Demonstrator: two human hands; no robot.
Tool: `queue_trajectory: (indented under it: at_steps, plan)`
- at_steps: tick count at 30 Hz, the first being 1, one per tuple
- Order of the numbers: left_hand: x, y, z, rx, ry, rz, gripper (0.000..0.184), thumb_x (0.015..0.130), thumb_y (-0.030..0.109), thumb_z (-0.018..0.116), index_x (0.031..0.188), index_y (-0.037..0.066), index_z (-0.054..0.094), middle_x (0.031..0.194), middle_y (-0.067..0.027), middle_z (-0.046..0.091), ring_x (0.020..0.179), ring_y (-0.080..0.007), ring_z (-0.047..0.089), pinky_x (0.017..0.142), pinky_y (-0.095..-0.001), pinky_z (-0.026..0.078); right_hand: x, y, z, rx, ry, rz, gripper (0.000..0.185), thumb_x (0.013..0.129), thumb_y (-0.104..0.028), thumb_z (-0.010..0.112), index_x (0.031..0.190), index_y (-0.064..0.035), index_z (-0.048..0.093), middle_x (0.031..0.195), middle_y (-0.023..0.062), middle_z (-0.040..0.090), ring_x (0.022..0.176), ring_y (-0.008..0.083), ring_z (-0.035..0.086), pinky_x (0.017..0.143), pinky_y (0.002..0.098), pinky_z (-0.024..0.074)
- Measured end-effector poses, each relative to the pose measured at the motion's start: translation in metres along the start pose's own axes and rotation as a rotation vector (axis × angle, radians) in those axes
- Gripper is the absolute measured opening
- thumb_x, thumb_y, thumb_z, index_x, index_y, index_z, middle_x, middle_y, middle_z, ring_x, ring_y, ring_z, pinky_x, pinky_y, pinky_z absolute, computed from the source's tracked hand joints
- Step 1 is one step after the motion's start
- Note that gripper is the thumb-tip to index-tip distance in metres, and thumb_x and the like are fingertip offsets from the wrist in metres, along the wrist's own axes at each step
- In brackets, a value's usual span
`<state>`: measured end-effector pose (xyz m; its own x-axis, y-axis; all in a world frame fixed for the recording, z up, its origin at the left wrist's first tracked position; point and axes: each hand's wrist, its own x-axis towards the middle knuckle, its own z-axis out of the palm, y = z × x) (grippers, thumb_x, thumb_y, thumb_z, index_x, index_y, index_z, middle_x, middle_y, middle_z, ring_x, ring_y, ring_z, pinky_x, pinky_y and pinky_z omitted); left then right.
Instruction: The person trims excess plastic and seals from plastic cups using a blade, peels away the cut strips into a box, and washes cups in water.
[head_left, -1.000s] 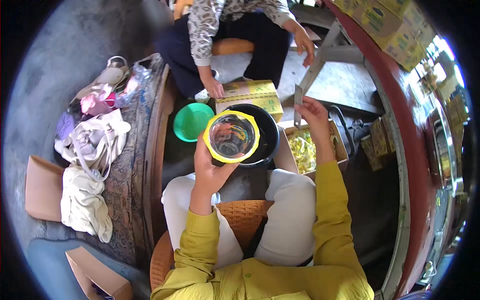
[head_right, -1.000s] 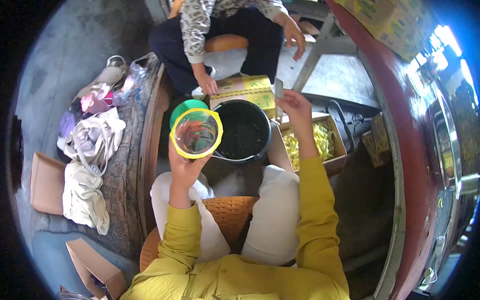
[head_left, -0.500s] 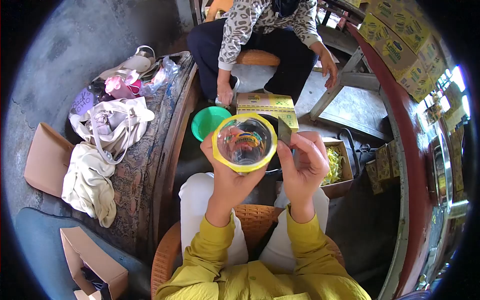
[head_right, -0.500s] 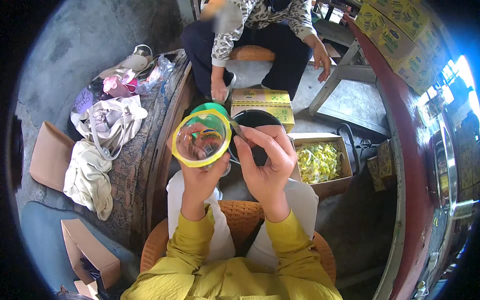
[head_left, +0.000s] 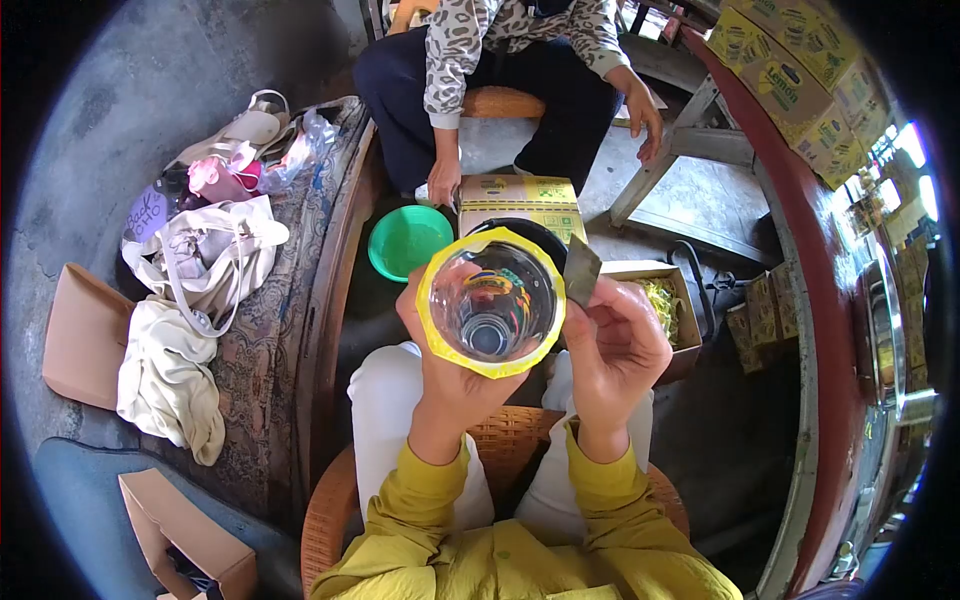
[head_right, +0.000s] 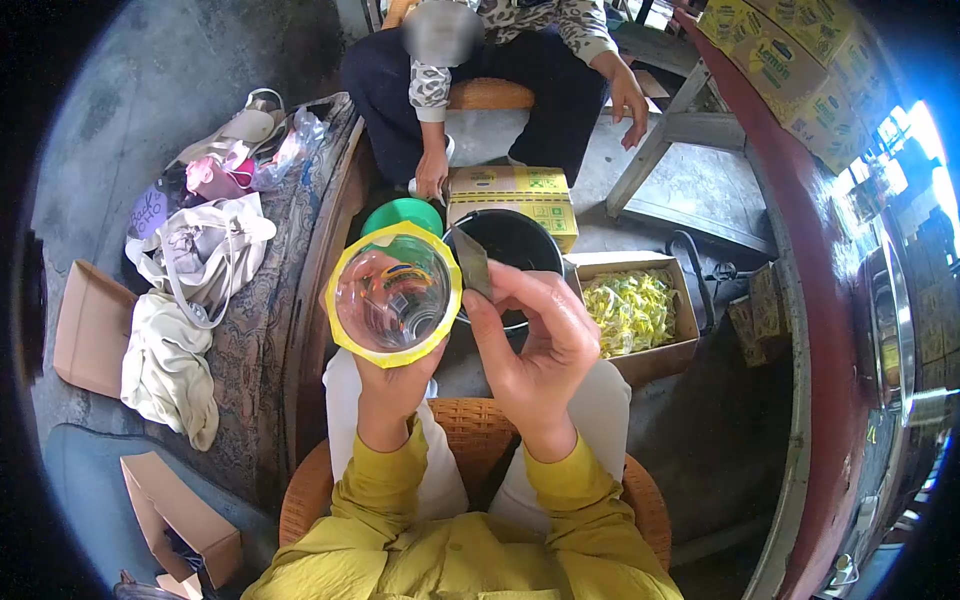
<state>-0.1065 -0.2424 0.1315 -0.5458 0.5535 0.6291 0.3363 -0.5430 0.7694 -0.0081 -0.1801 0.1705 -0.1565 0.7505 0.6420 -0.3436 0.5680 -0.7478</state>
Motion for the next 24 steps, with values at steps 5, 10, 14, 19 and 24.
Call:
queue_trajectory:
  at_steps: [5,10,14,19,24]
  plan:
    - [0.002,0.004,0.000,0.106,0.022,0.059,0.087,0.058,0.011,0.079,0.120,0.002,0.019,0.117,-0.0155,0.032,0.106,-0.0241,0.043,0.084,-0.0324,0.044,0.001,0.001,-0.001,-0.018,-0.007,-0.130,0.020,0.066,0.010,0.064,0.085,0.0047,0.059,0.077,0.0101,0.057,0.067,0.0130,0.055,0.058,0.0211,0.0437]
    - [0.004,0.007,0.003,0.097,0.039,0.089,0.087,0.056,0.009,0.079,0.118,0.003,0.019,0.115,-0.0157,0.033,0.104,-0.0231,0.046,0.081,-0.0318,0.047,0.000,-0.002,-0.003,-0.083,-0.016,-0.193,0.021,0.064,0.009,0.066,0.083,0.0033,0.059,0.074,0.0101,0.057,0.062,0.0142,0.055,0.054,0.0220,0.0433]
    - [0.003,0.006,0.005,0.087,0.040,0.084,0.088,0.055,0.009,0.080,0.118,0.004,0.018,0.114,-0.0156,0.035,0.102,-0.0230,0.047,0.081,-0.0318,0.047,0.001,-0.006,-0.003,-0.164,-0.001,-0.286,0.023,0.061,0.010,0.066,0.082,0.0022,0.060,0.069,0.0092,0.057,0.058,0.0151,0.055,0.052,0.0221,0.0428]
    - [0.003,0.007,0.008,0.106,0.071,0.124,0.088,0.054,0.009,0.080,0.117,0.005,0.019,0.113,-0.0156,0.035,0.103,-0.0229,0.046,0.080,-0.0314,0.047,-0.001,-0.013,-0.003,-0.218,0.000,-0.329,0.024,0.059,0.012,0.066,0.080,0.0017,0.061,0.066,0.0093,0.057,0.055,0.0151,0.055,0.049,0.0222,0.0426]
    - [-0.002,0.011,0.008,0.127,0.066,0.033,0.092,0.053,0.011,0.081,0.119,0.007,0.018,0.113,-0.0170,0.034,0.104,-0.0240,0.044,0.079,-0.0301,0.047,-0.002,-0.015,-0.001,-0.263,0.016,-0.425,0.025,0.057,0.012,0.066,0.079,0.0012,0.061,0.064,0.0091,0.056,0.053,0.0148,0.055,0.046,0.0214,0.0424]
